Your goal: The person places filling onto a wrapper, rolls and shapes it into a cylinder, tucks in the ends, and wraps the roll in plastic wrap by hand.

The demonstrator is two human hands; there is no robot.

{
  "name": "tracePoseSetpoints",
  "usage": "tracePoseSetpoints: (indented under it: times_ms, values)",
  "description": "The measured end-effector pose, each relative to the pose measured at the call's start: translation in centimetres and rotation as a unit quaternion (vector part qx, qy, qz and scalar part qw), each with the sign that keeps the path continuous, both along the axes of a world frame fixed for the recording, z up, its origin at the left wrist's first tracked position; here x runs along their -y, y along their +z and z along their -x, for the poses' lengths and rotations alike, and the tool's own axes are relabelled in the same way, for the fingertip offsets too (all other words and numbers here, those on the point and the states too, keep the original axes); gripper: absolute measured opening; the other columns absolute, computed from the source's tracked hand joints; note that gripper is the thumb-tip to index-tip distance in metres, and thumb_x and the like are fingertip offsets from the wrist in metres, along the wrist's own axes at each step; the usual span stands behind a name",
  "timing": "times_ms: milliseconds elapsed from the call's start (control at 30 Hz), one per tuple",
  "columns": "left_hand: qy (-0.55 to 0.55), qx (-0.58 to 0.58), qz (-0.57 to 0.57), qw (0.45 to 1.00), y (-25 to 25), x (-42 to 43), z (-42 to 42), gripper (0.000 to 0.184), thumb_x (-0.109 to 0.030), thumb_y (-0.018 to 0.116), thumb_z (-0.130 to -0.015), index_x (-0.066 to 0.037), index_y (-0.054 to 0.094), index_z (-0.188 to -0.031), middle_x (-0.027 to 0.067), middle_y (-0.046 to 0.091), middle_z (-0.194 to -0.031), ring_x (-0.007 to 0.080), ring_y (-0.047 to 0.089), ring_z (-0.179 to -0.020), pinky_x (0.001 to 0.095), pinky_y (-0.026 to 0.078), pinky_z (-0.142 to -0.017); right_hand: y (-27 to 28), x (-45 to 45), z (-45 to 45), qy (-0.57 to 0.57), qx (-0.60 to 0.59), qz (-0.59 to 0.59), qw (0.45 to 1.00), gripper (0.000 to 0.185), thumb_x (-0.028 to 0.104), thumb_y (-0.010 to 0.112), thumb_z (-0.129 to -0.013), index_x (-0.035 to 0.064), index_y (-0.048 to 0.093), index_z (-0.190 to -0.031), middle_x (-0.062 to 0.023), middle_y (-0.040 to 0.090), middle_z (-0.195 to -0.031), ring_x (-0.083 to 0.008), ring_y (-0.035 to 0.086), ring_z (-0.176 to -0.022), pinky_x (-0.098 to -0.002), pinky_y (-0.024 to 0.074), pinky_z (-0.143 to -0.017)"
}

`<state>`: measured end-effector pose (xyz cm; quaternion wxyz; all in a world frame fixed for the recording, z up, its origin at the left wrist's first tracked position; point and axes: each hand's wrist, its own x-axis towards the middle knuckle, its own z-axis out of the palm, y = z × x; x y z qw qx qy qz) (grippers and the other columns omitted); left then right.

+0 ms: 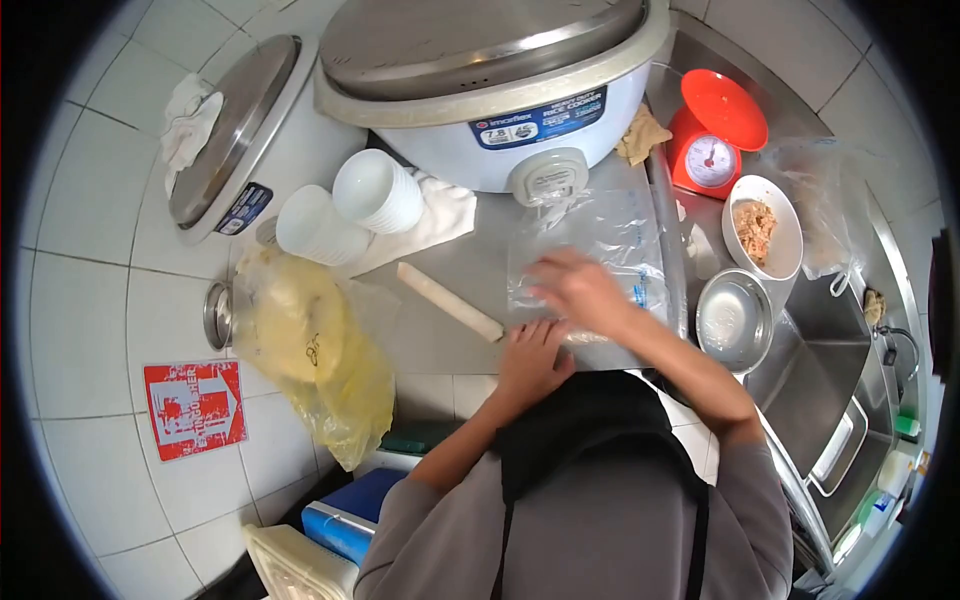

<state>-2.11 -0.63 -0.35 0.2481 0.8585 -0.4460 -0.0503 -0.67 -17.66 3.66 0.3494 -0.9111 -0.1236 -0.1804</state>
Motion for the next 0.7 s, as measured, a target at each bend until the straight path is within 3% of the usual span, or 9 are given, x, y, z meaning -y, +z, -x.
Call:
tracePoseSetpoints:
  times_ms: [67,133,200,300,367,433,500,567,700]
  values:
    - [0.009,0.018,0.007,1.0,-0.1,-0.5,0.8,0.038,-0.021,0.065,-0.072,-0.008,0.057,-0.107,0.0125,0.055,-0.108,0.0281,0.051,-0.104,0.0416,0.037,-0.085,-2.3,-6.1,-3.6,0.042,-0.113,0.031,0.992,0.041,0.035,0.058,-0.085,0.0035,0.059,-0.112,-0.0174,0.057,-0.112,-0.0357,0.057,-0.099,-0.0423,0.0496,-0.081]
    - [0.031,-0.108,-0.023,0.993,0.1,-0.4,1.3,0.034,-0.021,0.064,-0.074,-0.006,0.058,-0.103,0.0157,0.055,-0.107,0.0322,0.05,-0.104,0.0436,0.037,-0.086,-2.2,-11.0,-6.2,0.071,-0.249,0.06,0.964,0.05,0.035,0.061,-0.081,0.0036,0.052,-0.119,-0.0169,0.056,-0.114,-0.033,0.058,-0.101,-0.0406,0.0491,-0.082]
    - [0.013,-0.05,0.039,0.998,-1.0,0.0,1.4,0.033,-0.021,0.064,-0.074,-0.005,0.059,-0.102,0.0165,0.055,-0.107,0.0341,0.05,-0.104,0.0445,0.036,-0.087,-6.4,-16.3,-8.0,-0.094,-0.216,0.137,0.962,0.047,0.032,0.067,-0.075,0.0038,0.057,-0.11,-0.0131,0.058,-0.101,-0.0266,0.061,-0.094,-0.0408,0.052,-0.075]
    - [0.026,-0.044,0.066,0.997,-1.0,-0.2,2.1,0.036,-0.022,0.065,-0.075,-0.004,0.058,-0.105,0.0168,0.054,-0.11,0.0363,0.047,-0.108,0.0481,0.033,-0.092,-7.1,-15.6,-9.1,-0.08,-0.249,0.077,0.962,0.047,0.027,0.067,-0.072,0.0058,0.056,-0.113,-0.0147,0.057,-0.106,-0.0272,0.061,-0.092,-0.0402,0.052,-0.066]
    - [0.052,0.049,0.057,0.996,-1.9,-1.4,2.9,0.041,-0.021,0.065,-0.074,-0.005,0.055,-0.111,0.0154,0.051,-0.116,0.0343,0.045,-0.112,0.0498,0.029,-0.095,-5.1,-12.8,-10.2,0.1,-0.411,-0.206,0.882,0.052,0.028,0.064,-0.073,0.0052,0.053,-0.119,-0.0127,0.056,-0.112,-0.0253,0.061,-0.087,-0.0394,0.0506,-0.064]
    - [0.051,0.038,0.032,0.997,-1.3,-1.3,2.7,0.047,-0.021,0.066,-0.074,-0.008,0.052,-0.117,0.0133,0.048,-0.123,0.0325,0.041,-0.12,0.0499,0.026,-0.098,-2.2,-9.5,-9.5,0.181,-0.507,-0.365,0.76,0.074,0.039,0.066,-0.074,0.0035,0.042,-0.134,-0.0157,0.047,-0.131,-0.0273,0.051,-0.111,-0.0381,0.0454,-0.089]
    - [0.033,0.031,0.044,0.998,-0.8,-1.4,2.5,0.05,-0.022,0.067,-0.073,-0.009,0.052,-0.119,0.0127,0.047,-0.124,0.0312,0.038,-0.125,0.0488,0.024,-0.099,0.3,-5.6,-7.9,0.212,-0.492,-0.36,0.764,0.073,0.041,0.064,-0.077,0.003,0.042,-0.135,-0.0141,0.049,-0.129,-0.0246,0.046,-0.117,-0.0347,0.0397,-0.097]
    - [0.038,0.023,0.032,0.998,-0.7,-1.9,2.5,0.051,-0.023,0.067,-0.073,-0.011,0.052,-0.12,0.0127,0.045,-0.126,0.0311,0.036,-0.127,0.0486,0.024,-0.099,2.8,-1.0,-6.3,0.252,-0.452,-0.259,0.816,0.07,0.039,0.061,-0.079,0.0031,0.042,-0.136,-0.0144,0.049,-0.129,-0.0238,0.045,-0.119,-0.032,0.0354,-0.101]
    - [0.065,0.023,0.015,0.998,-0.5,-2.3,2.9,0.056,-0.023,0.068,-0.073,-0.017,0.05,-0.126,0.0119,0.04,-0.128,0.0321,0.033,-0.128,0.0475,0.023,-0.1,2.5,5.2,-3.1,0.265,-0.508,-0.169,0.802,0.068,0.033,0.058,-0.076,0.0029,0.044,-0.134,-0.0148,0.05,-0.129,-0.0253,0.048,-0.116,-0.0333,0.0377,-0.098]
